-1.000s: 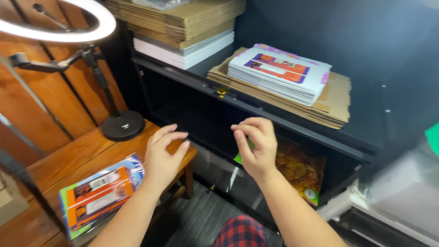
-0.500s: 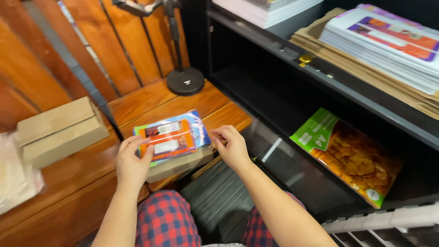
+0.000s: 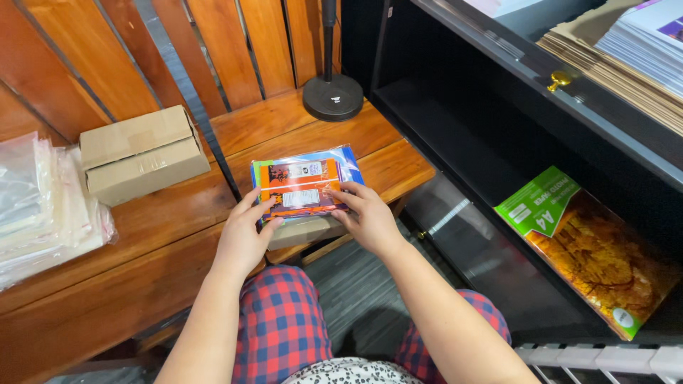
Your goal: The person organizes stationery items by picking up packages of photo paper and sticker sheets from a wooden bench and placing them onto a black shelf. The person also handles clear plastic bags, placing them on the shelf.
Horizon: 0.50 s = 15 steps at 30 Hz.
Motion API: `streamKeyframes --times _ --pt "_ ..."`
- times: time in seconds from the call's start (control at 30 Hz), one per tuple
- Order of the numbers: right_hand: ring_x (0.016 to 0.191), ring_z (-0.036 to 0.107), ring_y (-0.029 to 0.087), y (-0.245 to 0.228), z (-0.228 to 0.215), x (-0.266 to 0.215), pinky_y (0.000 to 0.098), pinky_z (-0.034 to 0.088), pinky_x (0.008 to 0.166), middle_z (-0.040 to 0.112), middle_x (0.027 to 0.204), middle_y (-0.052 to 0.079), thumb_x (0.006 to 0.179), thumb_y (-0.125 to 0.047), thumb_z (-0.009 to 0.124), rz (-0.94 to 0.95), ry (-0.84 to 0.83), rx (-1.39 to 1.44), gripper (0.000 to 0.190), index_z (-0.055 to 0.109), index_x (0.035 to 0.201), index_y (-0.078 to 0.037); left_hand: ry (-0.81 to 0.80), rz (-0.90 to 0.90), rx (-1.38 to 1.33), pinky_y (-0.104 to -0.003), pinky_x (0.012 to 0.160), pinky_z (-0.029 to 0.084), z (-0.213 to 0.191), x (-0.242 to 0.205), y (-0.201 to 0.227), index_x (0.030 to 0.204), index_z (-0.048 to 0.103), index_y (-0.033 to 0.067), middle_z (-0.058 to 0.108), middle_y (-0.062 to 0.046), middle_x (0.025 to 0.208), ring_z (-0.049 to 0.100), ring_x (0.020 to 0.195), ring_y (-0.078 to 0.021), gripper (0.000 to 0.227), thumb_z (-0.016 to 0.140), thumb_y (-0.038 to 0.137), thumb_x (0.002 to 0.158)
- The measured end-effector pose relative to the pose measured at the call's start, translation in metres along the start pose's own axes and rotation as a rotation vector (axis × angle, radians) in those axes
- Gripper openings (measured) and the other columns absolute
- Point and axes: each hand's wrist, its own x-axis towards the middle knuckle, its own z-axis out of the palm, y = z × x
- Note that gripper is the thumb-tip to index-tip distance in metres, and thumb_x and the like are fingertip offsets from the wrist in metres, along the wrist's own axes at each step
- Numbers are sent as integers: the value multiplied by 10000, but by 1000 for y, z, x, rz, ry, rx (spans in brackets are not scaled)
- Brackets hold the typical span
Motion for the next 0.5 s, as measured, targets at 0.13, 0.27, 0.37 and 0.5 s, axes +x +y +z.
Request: streamKeyframes --times 0.13,0.27,0.37,0.5 --pt "1193 665 352 16 12 -1 442 551 992 706 1252 93 905 -271 789 1 -15 -53 354 756 1240 -163 20 37 46 -503 1166 437 9 -1 -16 1325 721 195 543 -140 1548 509 1415 -392 425 763 324 923" --pt "1201 666 336 20 15 -3 434 548 997 713 1250 74 897 -263 796 17 -20 -46 342 767 1223 -165 25 55 130 -478 1179 422 9 -2 -14 1302 741 201 588 -132 1500 502 1438 -354 388 742 357 946" --pt "1205 668 308 22 16 -5 418 553 994 714 1246 46 891 -281 805 36 -16 -58 322 776 1195 -179 34 67 153 -475 1172 428 11 -2 -15 1282 751 206 615 -127 1470 512 1434 -341 375 746 366 943" --pt "1152 683 324 24 20 -6 429 565 962 705 1195 52 878 -284 820 68 5 -37 274 792 1129 -177 121 135 128 -489 1131 468 13 -4 -15 1216 778 170 660 -171 1388 576 1358 -377 369 818 318 880"
